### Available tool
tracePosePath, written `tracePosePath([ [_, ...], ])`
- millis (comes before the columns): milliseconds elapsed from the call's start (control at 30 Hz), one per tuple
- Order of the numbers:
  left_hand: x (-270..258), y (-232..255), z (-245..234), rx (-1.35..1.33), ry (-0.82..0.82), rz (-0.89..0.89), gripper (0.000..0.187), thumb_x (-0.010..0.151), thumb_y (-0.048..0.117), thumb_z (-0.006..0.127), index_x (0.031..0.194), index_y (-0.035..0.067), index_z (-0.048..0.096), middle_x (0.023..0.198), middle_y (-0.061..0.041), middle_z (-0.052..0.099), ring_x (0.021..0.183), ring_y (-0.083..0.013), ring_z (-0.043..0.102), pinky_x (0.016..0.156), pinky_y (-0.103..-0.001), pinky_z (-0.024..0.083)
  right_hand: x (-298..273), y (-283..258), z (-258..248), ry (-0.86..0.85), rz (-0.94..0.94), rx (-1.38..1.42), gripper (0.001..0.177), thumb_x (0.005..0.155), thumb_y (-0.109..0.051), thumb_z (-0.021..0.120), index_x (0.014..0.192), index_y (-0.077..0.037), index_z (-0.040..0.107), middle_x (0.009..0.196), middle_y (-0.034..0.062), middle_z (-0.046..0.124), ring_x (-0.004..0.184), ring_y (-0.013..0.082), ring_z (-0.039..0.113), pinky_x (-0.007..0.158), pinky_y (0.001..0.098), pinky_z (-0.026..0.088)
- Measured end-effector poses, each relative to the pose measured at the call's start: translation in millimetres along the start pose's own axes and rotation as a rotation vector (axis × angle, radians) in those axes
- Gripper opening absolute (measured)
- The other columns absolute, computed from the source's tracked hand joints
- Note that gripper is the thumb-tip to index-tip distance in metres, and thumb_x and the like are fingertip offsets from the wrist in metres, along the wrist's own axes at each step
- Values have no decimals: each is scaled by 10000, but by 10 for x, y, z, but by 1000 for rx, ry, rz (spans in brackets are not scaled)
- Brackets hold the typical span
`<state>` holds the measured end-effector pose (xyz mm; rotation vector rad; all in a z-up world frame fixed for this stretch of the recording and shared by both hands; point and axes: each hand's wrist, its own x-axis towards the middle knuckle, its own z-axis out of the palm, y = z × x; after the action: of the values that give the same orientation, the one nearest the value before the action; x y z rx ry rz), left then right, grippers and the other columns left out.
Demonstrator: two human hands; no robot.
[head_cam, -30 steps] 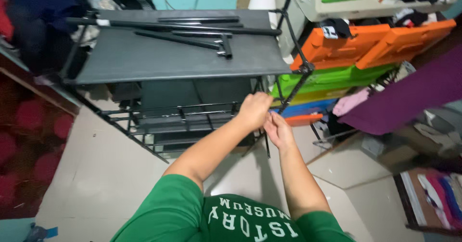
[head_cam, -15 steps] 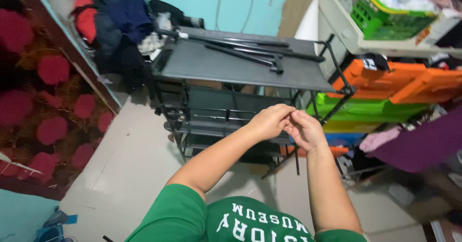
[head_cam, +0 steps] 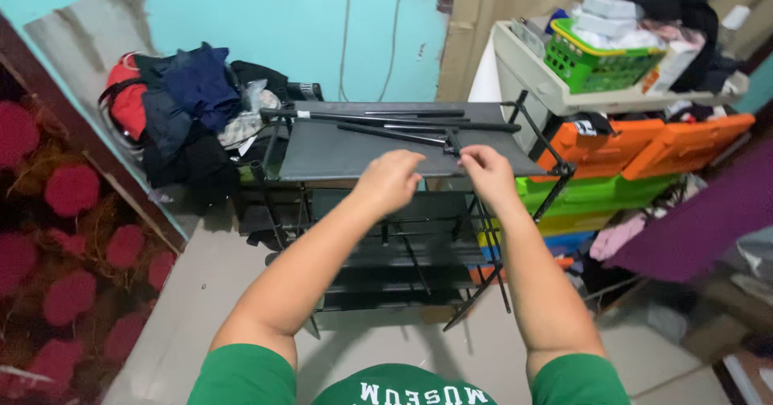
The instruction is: The person assembles a black metal shelving unit by inserting and connecting multiple metal poles into the frame. They then pick up and fold a dark cloth item from a nearby pile.
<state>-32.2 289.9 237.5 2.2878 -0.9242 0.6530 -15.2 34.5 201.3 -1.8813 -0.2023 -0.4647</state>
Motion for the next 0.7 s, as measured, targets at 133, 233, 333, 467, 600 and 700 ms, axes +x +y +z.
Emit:
tracePosePath([
  [133, 23, -313, 4, 167, -201, -78, 449, 949, 331, 614, 1323, 83, 598, 1343, -138, 627, 1308, -365, 523, 1035, -542, 420, 39, 100, -53, 136, -188, -507, 218, 949, -190, 697, 1086, -24, 733, 1033, 166, 740, 950, 324, 711, 857, 416, 546],
  [233, 50, -320, -47, 235, -383, -105, 560, 965, 444, 517, 1404, 96, 538, 1476, -154, 534, 1379, -406, 427, 1022, -612, 355, 25, 19, -110, 108, -288, -648, 235, 945, -222, 664, 1079, -41, 730, 1080, 185, 731, 1026, 409, 675, 900, 493, 514],
  [333, 130, -245, -131, 236, -621, -265, 582, 980, 517, 436, 1425, 159, 545, 1488, -105, 535, 1376, -359, 466, 1022, -588, 384, 28, -92, -151, -84, 2, -706, 278, 949, -289, 628, 1097, -86, 749, 1085, 187, 722, 1042, 416, 658, 905, 501, 514],
  [467, 410, -292, -178, 213, -699, -479, 531, 1064, 548, 407, 1340, 162, 645, 1401, -114, 647, 1321, -341, 587, 1086, -522, 470, 337, -179, -249, -168, 108, -762, 317, 942, -337, 643, 1139, -115, 754, 1111, 195, 721, 1067, 403, 667, 950, 489, 517],
  [600, 604, -523, 158, 262, -471, -429, 492, 999, 440, 524, 1405, 166, 570, 1412, -106, 606, 1321, -337, 565, 1064, -529, 457, 776, -29, -246, -229, 13, -786, 307, 959, -323, 641, 1136, -100, 756, 1112, 202, 733, 1058, 411, 682, 944, 489, 536],
  [700, 740, -729, 520, 402, -303, -195, 543, 889, 307, 613, 1398, 141, 526, 1508, -118, 509, 1333, -406, 461, 992, -557, 406, 1044, 181, -100, -306, -1, -837, 370, 921, -338, 684, 1207, -107, 729, 1136, 229, 717, 1077, 431, 666, 973, 485, 518],
])
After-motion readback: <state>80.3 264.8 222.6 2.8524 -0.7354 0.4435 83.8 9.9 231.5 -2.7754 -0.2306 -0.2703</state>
